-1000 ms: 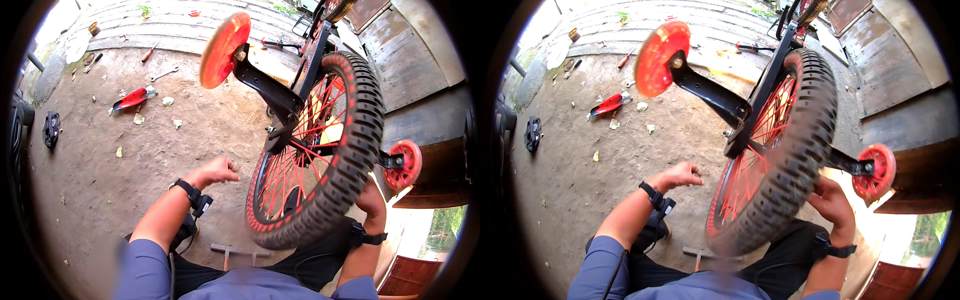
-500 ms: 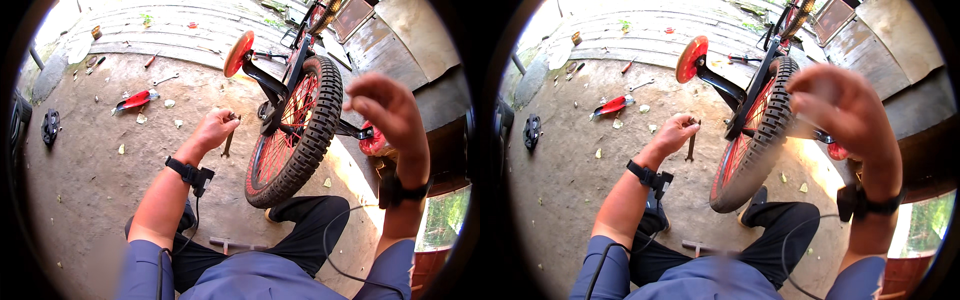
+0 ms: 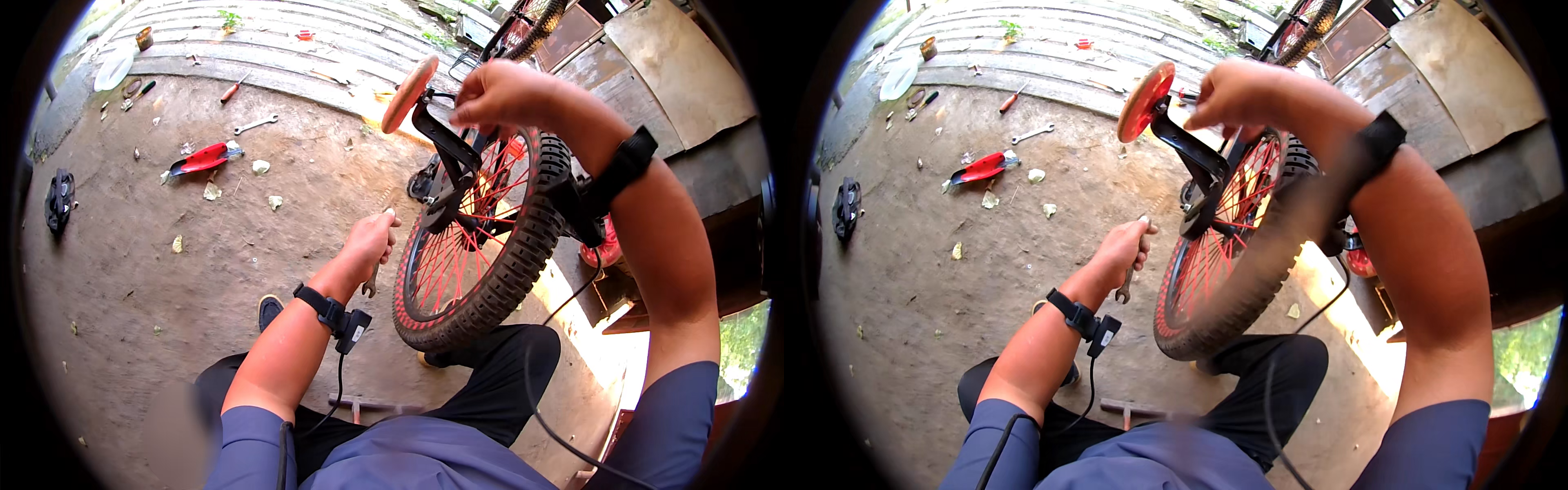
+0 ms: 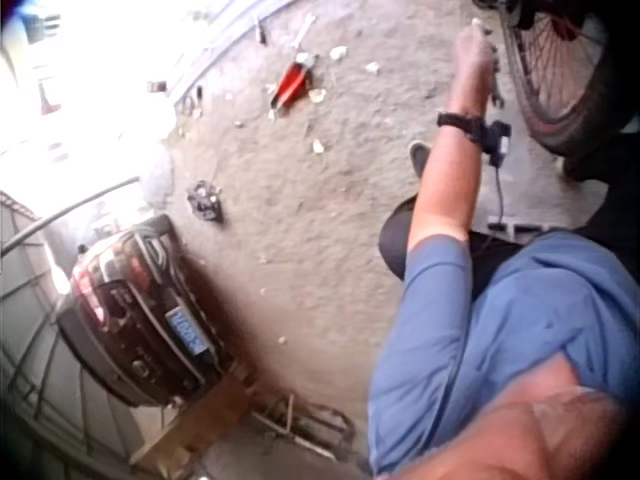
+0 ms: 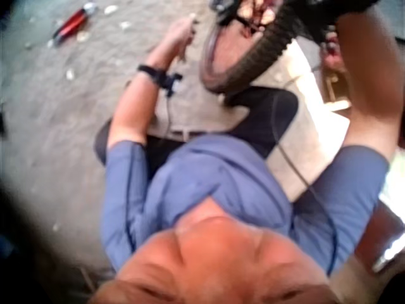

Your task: The person attaches training wheels to the rear wheel of a bicycle using a screwdriver and wrench, then installs a red pedal onto the crank arm using a wrench. The bicycle is positioned upside down on a paved outdoor area.

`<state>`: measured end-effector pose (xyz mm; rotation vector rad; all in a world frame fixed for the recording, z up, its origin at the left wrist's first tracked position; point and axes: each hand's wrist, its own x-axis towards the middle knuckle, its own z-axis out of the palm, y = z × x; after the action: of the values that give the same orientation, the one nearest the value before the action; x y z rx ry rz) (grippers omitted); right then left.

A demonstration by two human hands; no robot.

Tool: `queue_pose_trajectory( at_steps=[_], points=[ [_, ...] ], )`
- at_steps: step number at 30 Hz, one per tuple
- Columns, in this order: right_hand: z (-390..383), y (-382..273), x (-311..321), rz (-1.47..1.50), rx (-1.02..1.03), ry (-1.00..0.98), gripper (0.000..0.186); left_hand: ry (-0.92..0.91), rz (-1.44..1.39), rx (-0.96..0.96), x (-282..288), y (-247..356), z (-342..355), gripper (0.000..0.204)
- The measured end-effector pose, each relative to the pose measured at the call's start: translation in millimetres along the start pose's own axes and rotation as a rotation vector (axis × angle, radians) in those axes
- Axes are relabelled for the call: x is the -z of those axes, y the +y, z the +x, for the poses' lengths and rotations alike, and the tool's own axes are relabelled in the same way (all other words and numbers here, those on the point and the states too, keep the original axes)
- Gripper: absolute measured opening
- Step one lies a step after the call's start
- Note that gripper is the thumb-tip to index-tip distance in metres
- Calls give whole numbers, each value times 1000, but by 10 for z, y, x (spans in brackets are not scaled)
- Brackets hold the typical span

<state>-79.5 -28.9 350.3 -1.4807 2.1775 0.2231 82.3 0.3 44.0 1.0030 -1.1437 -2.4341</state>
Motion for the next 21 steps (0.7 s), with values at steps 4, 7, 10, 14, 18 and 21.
queue_pose_trajectory(
  at_steps=[4, 7, 10, 14, 18, 21],
  points=[
    [29, 150, -219, -121, -77, -121, 43, -11, -3, 116, -9, -60, 58, 37],
    [68, 96, -261, -170, -100, -215, 48, -30, -8, 110, -8, -44, 90, 36],
    [35, 38, -267, -189, -132, -263, 48, -95, 10, 64, -49, -24, 132, 35],
    [60, 13, -278, -185, -153, -295, 45, -166, 24, 52, -68, -6, 150, 31],
    [88, 109, -277, -115, -152, -300, 40, -238, 14, 41, -97, -38, 169, 26],
    [71, 163, -283, -71, -156, -296, 40, -281, 21, 8, -120, -65, 173, 25]
  ],
)
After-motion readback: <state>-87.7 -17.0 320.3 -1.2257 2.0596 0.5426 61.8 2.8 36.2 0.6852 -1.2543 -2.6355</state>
